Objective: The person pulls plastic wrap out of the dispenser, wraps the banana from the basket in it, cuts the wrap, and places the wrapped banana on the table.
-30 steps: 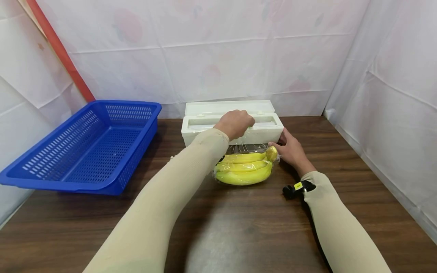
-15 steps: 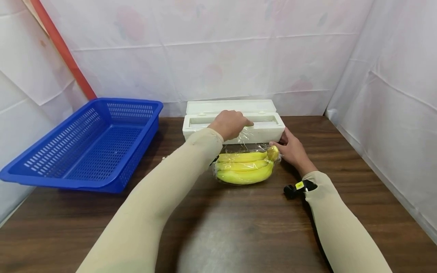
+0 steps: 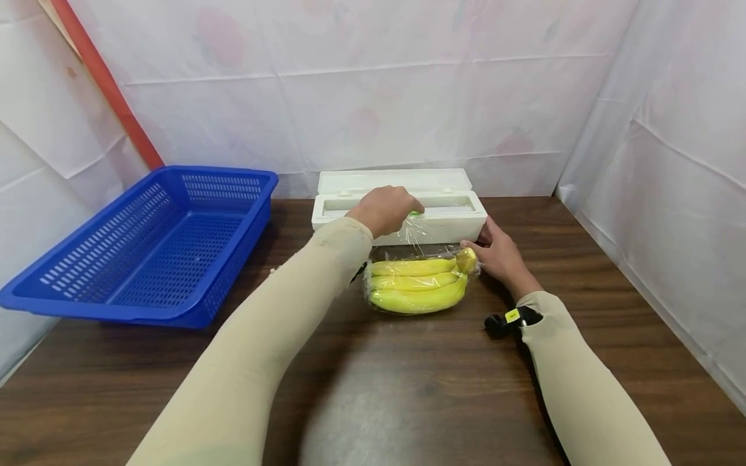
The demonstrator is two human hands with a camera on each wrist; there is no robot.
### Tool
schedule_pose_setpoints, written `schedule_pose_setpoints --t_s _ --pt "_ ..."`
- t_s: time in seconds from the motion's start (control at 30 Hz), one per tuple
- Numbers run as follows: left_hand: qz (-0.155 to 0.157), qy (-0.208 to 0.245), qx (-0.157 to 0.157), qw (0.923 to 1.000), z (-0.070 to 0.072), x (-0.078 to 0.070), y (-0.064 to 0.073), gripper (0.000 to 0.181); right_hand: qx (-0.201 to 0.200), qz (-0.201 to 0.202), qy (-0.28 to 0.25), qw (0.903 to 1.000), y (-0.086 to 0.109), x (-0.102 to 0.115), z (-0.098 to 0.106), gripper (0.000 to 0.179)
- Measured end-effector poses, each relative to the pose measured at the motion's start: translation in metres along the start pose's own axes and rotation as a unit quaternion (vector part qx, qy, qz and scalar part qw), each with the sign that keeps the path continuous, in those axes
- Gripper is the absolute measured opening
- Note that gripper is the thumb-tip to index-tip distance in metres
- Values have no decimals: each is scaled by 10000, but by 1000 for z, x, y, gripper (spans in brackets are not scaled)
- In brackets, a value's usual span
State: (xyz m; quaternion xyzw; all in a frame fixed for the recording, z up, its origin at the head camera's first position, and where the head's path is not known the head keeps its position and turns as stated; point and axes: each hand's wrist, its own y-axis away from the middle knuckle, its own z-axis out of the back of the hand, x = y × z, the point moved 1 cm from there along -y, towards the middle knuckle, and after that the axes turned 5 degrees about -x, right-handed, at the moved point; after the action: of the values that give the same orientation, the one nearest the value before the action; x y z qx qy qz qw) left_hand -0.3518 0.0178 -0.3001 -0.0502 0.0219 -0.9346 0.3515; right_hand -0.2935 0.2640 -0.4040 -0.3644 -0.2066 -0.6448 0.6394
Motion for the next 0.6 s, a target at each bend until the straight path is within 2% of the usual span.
schedule_pose_setpoints --t_s 0.6 --pt "203 280 -231 9991 -3 4 7 49 17 -8 -48 10000 -3 -3 -2 85"
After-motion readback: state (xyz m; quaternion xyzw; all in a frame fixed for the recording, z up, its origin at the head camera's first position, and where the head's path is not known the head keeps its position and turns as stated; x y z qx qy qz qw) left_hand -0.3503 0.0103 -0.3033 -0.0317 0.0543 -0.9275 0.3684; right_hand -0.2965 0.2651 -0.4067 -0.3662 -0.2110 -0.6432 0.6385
